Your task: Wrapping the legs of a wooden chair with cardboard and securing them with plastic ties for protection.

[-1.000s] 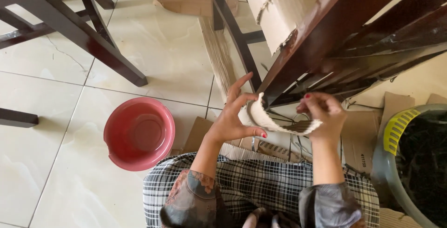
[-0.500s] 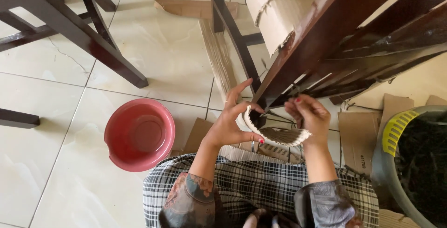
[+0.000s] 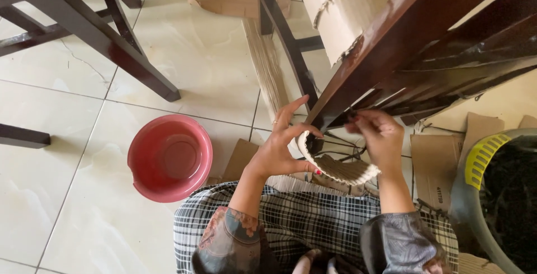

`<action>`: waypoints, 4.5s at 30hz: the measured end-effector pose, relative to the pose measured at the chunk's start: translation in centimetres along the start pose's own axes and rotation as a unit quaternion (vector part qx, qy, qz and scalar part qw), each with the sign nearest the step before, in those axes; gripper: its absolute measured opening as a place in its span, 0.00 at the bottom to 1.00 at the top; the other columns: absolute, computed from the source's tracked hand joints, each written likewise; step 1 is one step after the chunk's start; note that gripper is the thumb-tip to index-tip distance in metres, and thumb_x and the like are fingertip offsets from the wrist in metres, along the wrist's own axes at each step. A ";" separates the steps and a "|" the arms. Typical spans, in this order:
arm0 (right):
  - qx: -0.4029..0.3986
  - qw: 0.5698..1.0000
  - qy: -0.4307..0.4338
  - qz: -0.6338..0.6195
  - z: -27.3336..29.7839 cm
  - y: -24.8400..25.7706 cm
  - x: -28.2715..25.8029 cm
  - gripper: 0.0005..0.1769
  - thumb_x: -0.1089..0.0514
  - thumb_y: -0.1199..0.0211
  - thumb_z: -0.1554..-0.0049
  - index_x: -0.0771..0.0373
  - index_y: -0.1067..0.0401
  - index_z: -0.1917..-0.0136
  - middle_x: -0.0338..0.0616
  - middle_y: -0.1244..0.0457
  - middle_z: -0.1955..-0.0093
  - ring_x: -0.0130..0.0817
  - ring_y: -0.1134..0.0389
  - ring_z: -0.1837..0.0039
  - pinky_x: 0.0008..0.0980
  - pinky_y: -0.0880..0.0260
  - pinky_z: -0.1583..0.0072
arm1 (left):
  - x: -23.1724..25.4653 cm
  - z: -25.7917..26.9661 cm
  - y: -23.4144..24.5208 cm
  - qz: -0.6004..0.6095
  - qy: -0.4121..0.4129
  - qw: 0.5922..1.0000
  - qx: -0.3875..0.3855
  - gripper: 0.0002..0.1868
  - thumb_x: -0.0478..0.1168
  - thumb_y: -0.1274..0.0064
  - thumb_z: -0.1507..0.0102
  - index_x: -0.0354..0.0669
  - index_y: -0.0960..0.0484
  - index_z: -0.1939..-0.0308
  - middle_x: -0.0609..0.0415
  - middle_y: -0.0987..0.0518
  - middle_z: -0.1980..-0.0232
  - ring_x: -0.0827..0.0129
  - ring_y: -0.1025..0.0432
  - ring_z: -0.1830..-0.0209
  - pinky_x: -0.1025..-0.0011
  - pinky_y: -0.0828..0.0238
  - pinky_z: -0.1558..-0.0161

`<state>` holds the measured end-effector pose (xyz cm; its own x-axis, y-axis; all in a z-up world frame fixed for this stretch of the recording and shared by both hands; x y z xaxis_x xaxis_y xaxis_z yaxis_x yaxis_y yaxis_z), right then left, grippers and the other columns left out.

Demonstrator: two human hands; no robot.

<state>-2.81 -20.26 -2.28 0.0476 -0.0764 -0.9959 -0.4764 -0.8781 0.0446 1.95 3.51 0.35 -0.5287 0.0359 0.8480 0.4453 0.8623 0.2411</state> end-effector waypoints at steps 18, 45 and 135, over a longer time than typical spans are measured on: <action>0.041 0.968 -0.225 -0.106 1.5 -2.0 4.7 0.07 0.57 0.31 0.41 0.60 0.23 0.49 0.46 0.29 0.62 0.24 0.27 0.66 0.09 0.38 0.69 | 2.4 1.2 1.1 -0.016 0.068 0.990 -0.126 0.36 0.45 0.24 0.54 0.60 0.20 0.42 0.35 0.49 0.20 0.31 0.54 0.21 0.21 0.62 0.30; -0.064 0.995 -0.057 0.044 0.7 -1.2 3.3 0.08 0.68 0.36 0.42 0.67 0.21 0.49 0.52 0.31 0.67 0.31 0.32 0.71 0.25 0.29 0.63 | -9.5 0.1 -1.6 -0.117 0.147 0.978 0.087 0.08 0.34 0.41 0.37 0.47 0.12 0.55 0.52 0.15 0.62 0.56 0.19 0.60 0.63 0.20 0.55; -0.030 0.995 0.051 0.074 0.9 2.3 1.9 0.08 0.75 0.41 0.40 0.68 0.31 0.48 0.53 0.30 0.59 0.38 0.27 0.66 0.33 0.24 0.59 | -6.5 -0.1 -1.5 0.064 0.238 0.967 0.065 0.44 0.35 0.55 0.49 0.50 0.49 0.27 0.56 0.42 0.63 0.67 0.39 0.61 0.68 0.37 0.52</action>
<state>-4.59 -22.04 -4.11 0.0708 -0.2520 -0.9651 -0.4318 -0.8799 0.1981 4.80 1.96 -5.44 -0.0692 -0.0622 0.9957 0.3739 0.9237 0.0837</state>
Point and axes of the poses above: each hand's wrist, its own z-axis away from the middle knuckle, its own y-axis out of the back of the hand, x = y × z, the point moved 1 cm from there along -z, towards the middle knuckle
